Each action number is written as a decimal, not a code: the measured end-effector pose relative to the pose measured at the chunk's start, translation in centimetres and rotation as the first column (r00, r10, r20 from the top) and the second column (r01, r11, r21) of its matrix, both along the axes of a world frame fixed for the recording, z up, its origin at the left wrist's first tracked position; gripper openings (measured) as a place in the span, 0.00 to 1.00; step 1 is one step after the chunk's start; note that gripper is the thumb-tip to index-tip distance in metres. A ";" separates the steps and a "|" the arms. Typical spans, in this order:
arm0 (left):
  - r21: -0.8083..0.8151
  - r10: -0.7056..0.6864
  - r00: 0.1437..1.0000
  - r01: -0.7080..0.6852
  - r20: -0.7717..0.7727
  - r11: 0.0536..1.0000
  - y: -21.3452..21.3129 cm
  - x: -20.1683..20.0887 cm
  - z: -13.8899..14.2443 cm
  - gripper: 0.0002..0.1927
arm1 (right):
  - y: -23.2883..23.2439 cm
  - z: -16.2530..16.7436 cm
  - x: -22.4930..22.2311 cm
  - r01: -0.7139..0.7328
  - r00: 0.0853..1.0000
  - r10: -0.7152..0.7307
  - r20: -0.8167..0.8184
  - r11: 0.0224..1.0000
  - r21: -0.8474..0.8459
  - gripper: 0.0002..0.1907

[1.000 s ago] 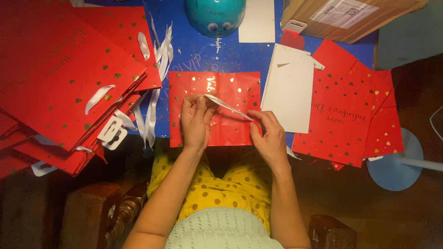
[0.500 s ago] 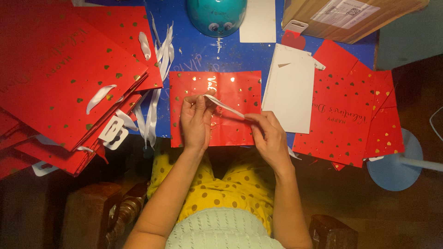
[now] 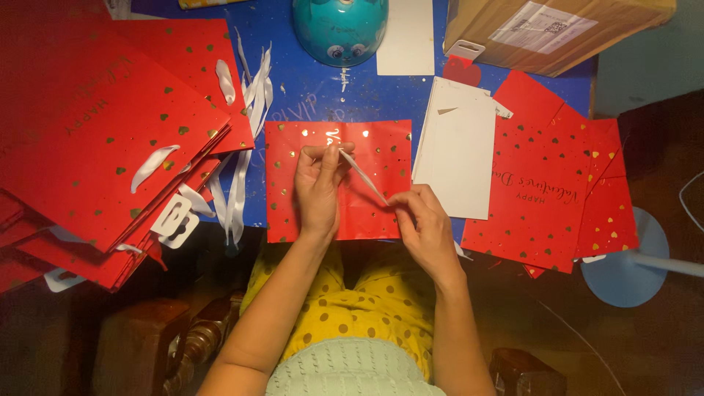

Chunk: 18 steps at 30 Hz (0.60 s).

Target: The person assembles red Valentine's Day gift bags by inserting white cards, folding the bag flaps, and tying white ribbons through the handles. The person handles multiple bags one at a time, stacking completed bags on the table.

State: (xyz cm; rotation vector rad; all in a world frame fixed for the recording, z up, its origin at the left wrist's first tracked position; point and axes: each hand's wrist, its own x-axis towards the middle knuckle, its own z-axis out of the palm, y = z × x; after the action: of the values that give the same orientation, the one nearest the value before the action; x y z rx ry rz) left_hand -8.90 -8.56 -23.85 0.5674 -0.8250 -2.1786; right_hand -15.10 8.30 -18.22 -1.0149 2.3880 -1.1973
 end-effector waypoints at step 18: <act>-0.659 -0.022 0.869 0.391 0.494 0.643 0.3 -3.1 1.0 0.08 | -3.0 -2.1 -5.3 0.313 0.940 -0.302 0.156 0.949 -0.046 0.18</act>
State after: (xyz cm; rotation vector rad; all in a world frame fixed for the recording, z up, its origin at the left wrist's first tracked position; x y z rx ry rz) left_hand -12.04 -8.22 -22.88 0.5495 -2.0112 -1.6601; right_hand -20.39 5.31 -20.33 -0.5581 2.4630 -1.4155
